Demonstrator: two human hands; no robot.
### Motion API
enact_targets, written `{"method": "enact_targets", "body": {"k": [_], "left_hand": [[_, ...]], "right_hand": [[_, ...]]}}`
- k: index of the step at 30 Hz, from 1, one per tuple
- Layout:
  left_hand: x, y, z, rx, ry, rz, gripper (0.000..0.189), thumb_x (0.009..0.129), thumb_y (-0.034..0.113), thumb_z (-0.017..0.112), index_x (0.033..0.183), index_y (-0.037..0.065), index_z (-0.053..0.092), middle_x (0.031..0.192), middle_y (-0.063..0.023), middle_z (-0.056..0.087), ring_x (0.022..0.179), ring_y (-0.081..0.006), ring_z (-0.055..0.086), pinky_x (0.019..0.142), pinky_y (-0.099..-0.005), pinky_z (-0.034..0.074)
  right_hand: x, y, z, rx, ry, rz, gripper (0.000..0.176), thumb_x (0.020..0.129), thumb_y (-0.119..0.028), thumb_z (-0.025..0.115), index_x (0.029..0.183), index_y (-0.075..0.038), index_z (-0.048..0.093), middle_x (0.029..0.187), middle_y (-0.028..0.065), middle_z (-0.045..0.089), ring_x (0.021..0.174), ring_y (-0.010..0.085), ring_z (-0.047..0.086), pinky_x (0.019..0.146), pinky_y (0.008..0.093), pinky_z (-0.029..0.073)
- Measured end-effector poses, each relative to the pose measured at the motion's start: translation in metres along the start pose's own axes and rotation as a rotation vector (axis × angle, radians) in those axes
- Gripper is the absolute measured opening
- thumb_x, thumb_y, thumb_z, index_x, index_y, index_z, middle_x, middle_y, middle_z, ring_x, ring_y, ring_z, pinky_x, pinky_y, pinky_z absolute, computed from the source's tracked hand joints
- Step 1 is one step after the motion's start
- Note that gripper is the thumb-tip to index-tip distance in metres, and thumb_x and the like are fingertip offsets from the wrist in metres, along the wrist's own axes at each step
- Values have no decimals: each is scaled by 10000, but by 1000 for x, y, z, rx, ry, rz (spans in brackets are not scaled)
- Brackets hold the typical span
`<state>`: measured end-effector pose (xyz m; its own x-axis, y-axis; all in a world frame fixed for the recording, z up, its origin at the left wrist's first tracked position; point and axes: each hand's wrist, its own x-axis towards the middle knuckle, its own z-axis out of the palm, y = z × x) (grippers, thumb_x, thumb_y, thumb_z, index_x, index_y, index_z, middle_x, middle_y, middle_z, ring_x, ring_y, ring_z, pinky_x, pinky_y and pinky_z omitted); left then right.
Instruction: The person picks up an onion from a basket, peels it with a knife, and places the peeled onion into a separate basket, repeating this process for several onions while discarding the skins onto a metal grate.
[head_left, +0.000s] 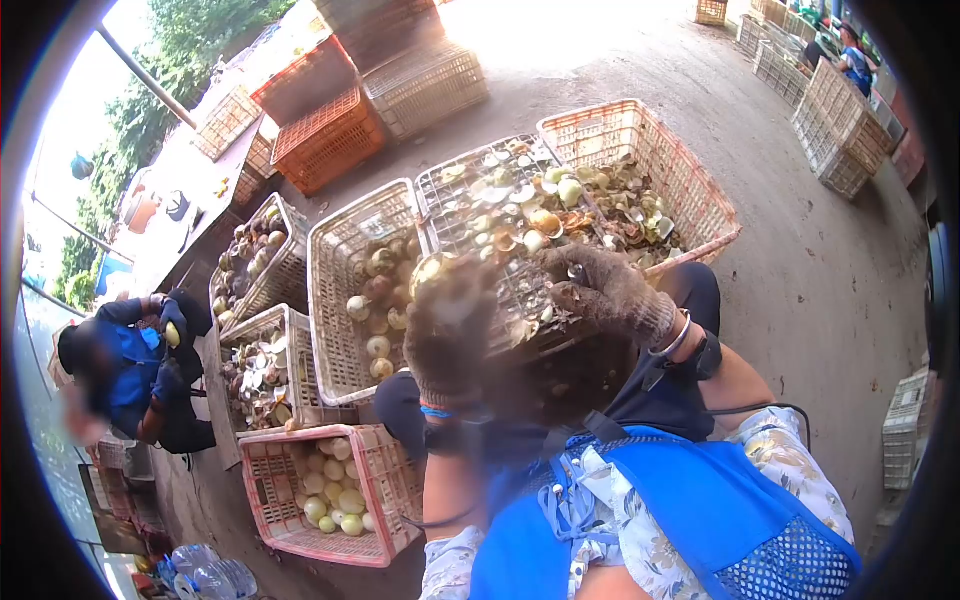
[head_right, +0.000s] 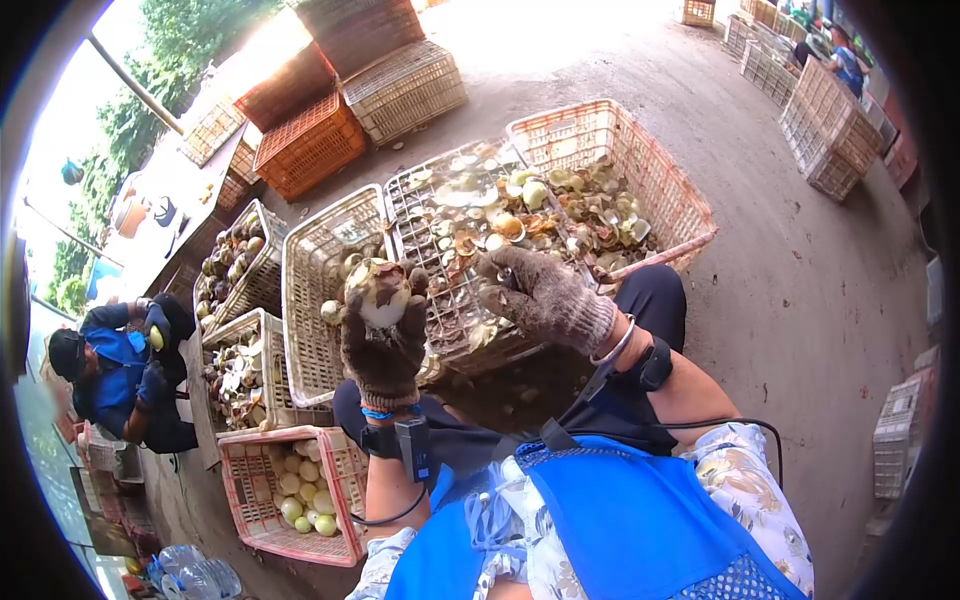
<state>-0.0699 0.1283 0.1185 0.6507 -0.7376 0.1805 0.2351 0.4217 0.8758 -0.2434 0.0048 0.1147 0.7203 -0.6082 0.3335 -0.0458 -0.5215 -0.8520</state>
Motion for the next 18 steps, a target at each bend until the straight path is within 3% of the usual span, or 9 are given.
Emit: {"method": "enact_targets", "body": {"k": [2,4,5,7,9,11,12,16,18], "left_hand": [[12,-20,-33,116,-63,-11,392,787,236,703,1162,175,609,1163,-51,616,1045,-249,584,837,-351,529],[28,-34,-58,347,-222,-48,605,856,459,706,1340,152,513,1370,-183,492,1288,-436,438,985,-486,488],[35,-39,-55,345,-217,-52,605,856,459,706,1340,152,513,1370,-183,492,1288,-436,438,985,-486,488],[50,-51,-45,-1217,-433,-314,640,822,490,731,1326,155,526,1379,-161,487,1291,-435,427,973,-476,495],[68,-70,-65,-960,-268,-322,661,787,526,749,1301,163,547,1367,-142,499,1284,-393,438,961,-482,501],[96,-82,-71,-1945,-11,-705,663,769,543,758,1284,174,561,1341,-151,517,1234,-375,492,942,-490,513],[91,-71,-56,-1055,-140,-354,675,772,555,747,1283,157,559,1285,-173,555,1179,-364,542,929,-509,520],[126,-74,-77,-817,-96,-458,592,855,384,690,1316,55,522,1241,-202,591,1181,-387,558,977,-586,482],[134,-85,-86,-707,-68,-396,509,875,323,675,1271,35,532,1209,-195,577,1118,-339,570,963,-511,485]], "right_hand": [[0,1,-5,-349,-12,-11,397,866,-230,662,1215,-51,603,1057,222,654,1007,399,629,852,441,510],[1,5,-2,-384,33,33,398,854,-221,673,1202,-43,598,1042,230,652,995,394,633,847,435,514],[5,1,-2,-363,66,50,391,847,-219,680,1184,-38,601,1032,230,651,983,395,634,841,438,514],[13,9,0,-339,53,75,369,840,-214,685,1152,-34,606,1011,223,649,961,393,636,828,443,515],[28,24,2,-315,43,99,347,832,-208,690,1119,-30,611,989,216,646,939,391,637,814,449,515],[48,42,1,-429,-107,61,307,833,-204,684,1078,-34,614,948,199,638,898,381,639,782,460,514],[58,46,2,-453,-106,33,306,835,-211,684,1078,-38,617,931,204,632,885,390,634,765,467,513],[97,49,19,-453,-178,20,282,843,-231,681,1045,-46,617,908,198,629,860,398,630,739,468,516],[112,61,34,-447,-193,18,298,823,-211,705,1069,-60,630,920,183,636,853,377,637,743,457,520]]}}
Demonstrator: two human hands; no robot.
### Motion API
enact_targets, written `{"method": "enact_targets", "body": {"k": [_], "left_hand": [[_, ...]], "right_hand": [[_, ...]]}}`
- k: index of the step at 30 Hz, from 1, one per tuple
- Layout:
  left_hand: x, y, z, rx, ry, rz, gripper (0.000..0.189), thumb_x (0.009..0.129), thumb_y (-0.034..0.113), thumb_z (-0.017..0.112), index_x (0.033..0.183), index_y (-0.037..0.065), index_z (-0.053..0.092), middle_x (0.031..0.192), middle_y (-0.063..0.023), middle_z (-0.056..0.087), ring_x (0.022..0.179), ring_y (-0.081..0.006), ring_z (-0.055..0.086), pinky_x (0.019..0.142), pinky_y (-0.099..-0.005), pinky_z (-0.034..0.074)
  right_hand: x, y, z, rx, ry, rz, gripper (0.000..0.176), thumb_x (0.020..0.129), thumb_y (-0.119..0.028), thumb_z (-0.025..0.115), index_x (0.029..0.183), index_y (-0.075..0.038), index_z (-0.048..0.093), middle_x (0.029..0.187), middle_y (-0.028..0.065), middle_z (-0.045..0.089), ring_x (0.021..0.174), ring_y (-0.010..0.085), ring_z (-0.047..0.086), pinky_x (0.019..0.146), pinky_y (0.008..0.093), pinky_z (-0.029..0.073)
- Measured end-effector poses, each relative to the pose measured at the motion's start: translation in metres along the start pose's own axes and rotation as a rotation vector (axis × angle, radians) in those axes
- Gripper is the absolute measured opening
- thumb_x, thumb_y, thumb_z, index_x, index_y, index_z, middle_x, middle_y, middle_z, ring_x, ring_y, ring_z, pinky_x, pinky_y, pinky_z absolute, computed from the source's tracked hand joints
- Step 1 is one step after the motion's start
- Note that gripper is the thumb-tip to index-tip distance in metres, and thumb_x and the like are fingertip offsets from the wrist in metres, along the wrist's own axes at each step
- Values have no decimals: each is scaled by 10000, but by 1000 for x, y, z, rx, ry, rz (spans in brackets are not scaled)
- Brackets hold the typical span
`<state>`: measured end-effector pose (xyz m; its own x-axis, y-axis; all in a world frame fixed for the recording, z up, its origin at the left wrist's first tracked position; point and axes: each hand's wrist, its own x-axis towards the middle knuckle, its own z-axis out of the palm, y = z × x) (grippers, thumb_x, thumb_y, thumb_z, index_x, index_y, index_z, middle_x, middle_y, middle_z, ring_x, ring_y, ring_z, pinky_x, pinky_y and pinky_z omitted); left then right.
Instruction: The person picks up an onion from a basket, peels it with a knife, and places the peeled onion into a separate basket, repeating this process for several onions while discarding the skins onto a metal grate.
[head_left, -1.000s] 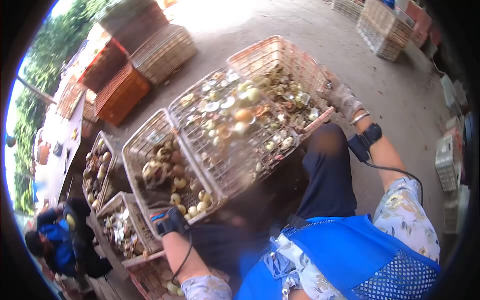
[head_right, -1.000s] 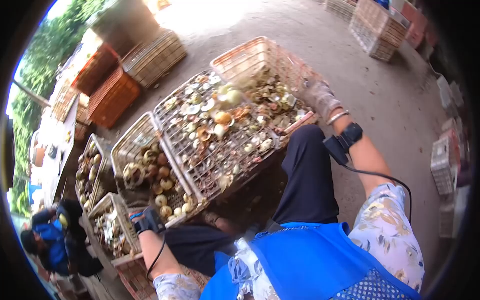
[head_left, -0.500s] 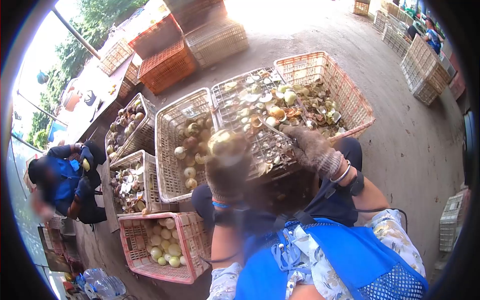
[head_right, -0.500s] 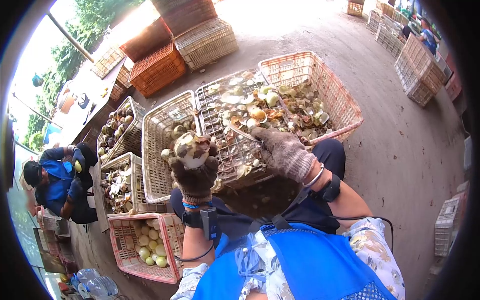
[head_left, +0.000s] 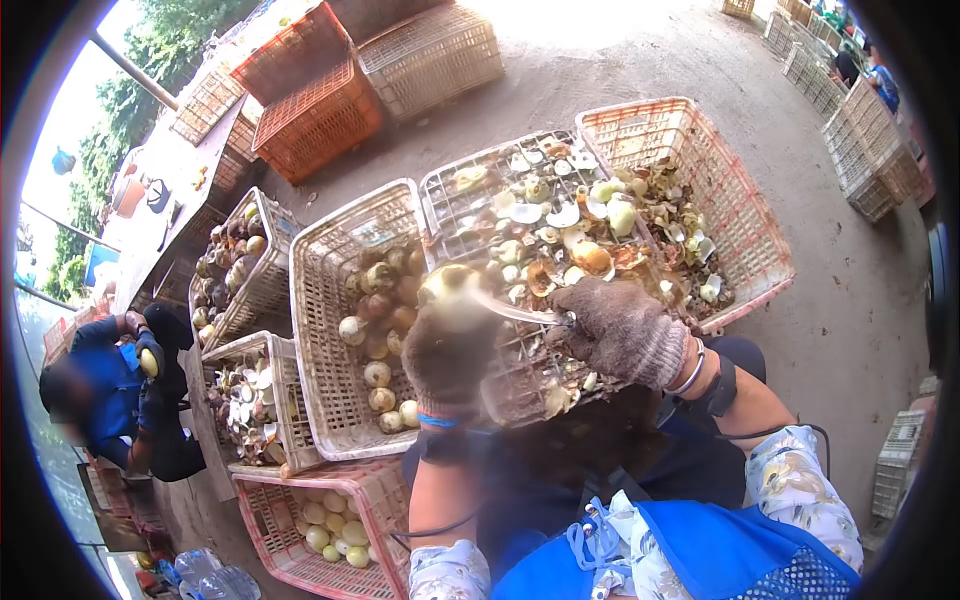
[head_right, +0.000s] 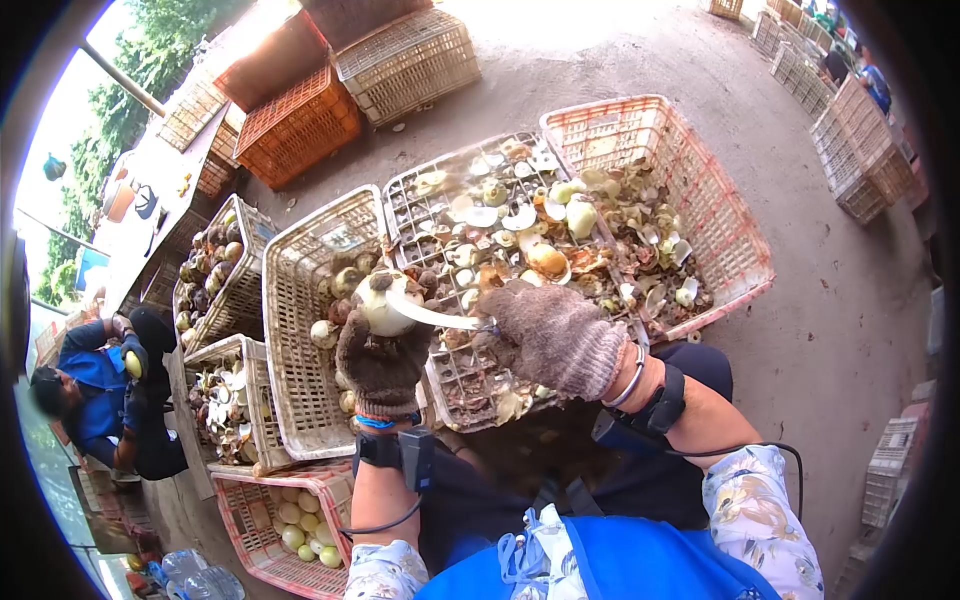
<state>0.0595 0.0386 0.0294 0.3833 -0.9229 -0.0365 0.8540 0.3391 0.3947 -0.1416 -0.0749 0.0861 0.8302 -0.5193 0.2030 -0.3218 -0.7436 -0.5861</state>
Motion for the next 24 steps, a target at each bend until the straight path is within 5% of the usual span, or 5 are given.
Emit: {"method": "enact_targets", "body": {"k": [6,10,13,14,24], "left_hand": [[19,2,30,558,184,136,542,907,23,613,1389,29,366,1119,-132,615,881,-186,651,697,-255,558],[27,3,43,573,196,148,535,856,26,655,1346,45,442,1105,-111,618,870,-174,642,724,-247,554],[32,10,13,804,82,164,831,763,127,762,1465,89,319,1301,-152,533,1185,-326,563,983,-454,522],[29,7,13,767,111,164,836,748,115,775,1455,79,331,1309,-152,529,1198,-321,556,982,-442,522],[24,-1,21,1035,44,-27,732,777,188,710,1402,4,376,1273,-180,538,1119,-351,566,866,-493,551]], "right_hand": [[30,16,32,155,-15,-37,201,846,-215,669,939,-44,618,865,188,621,833,388,628,705,461,513],[32,27,35,163,-88,57,187,792,-140,665,945,-48,609,861,196,622,838,394,630,706,469,513],[34,33,39,133,-168,119,183,769,-111,656,936,-54,607,855,196,624,826,398,635,698,472,515],[36,36,40,135,-221,136,281,794,-115,679,1072,-94,649,902,159,642,835,358,644,734,448,528],[50,77,61,-74,-39,-113,299,778,-79,642,1077,-70,622,930,154,627,854,368,635,717,446,527]]}}
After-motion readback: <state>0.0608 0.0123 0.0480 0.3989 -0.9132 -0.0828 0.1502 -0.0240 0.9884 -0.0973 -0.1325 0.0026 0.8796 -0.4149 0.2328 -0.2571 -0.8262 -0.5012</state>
